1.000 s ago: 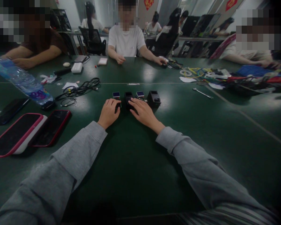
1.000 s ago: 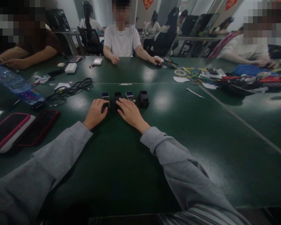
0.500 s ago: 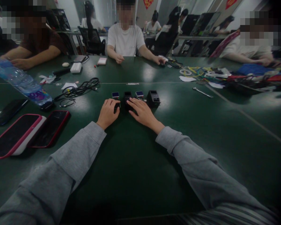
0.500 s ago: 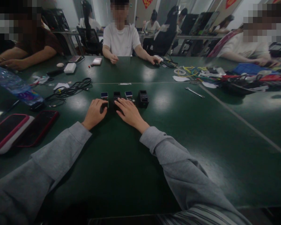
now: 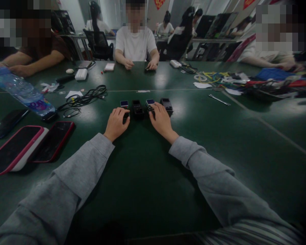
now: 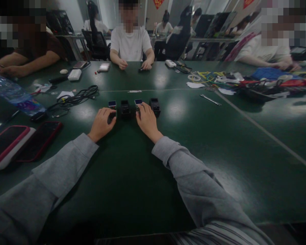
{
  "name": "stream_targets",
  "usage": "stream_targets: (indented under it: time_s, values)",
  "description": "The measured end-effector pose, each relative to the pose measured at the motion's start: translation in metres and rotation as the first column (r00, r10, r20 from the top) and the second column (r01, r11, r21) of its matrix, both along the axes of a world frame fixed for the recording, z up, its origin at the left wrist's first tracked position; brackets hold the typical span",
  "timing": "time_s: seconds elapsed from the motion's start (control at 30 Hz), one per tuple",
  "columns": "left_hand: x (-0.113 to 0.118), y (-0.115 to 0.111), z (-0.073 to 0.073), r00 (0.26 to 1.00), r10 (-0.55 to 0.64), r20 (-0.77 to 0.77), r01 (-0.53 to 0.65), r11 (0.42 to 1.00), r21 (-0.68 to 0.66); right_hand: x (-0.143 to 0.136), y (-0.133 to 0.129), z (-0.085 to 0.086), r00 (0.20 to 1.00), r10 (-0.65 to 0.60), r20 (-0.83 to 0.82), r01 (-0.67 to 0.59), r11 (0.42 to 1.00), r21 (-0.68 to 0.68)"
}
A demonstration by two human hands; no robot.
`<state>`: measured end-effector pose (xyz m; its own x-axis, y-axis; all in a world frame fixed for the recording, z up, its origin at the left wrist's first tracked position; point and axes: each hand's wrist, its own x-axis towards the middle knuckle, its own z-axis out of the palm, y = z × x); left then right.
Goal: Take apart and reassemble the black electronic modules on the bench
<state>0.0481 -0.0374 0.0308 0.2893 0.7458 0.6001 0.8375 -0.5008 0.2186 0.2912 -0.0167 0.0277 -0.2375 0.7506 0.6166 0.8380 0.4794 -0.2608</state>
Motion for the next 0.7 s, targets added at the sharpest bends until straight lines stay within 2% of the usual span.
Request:
stream_targets:
  time_s: [0.1,0.3,0.57,0.7]
  values:
    - [0.000,0.000,0.000,1.000,-0.014,0.001,0.014,1.000,-0.008,0.003,0.002,-0.004,1.000,-0.028,-0.001,0.028,0.999,-0.044]
    - [0.002,-0.004,0.003,0.998,-0.059,-0.024,0.059,0.998,-0.008,0.002,-0.001,-0.002,1.000,0.023,0.003,-0.022,0.994,-0.103]
    - [0.009,-0.012,0.007,0.949,-0.238,-0.209,0.230,0.971,-0.060,0.000,0.000,-0.003,0.994,0.104,0.029,-0.101,0.991,-0.090]
    - [0.008,-0.010,0.006,0.947,-0.239,-0.217,0.229,0.971,-0.070,0.000,0.001,-0.004,0.994,0.110,0.027,-0.108,0.991,-0.080]
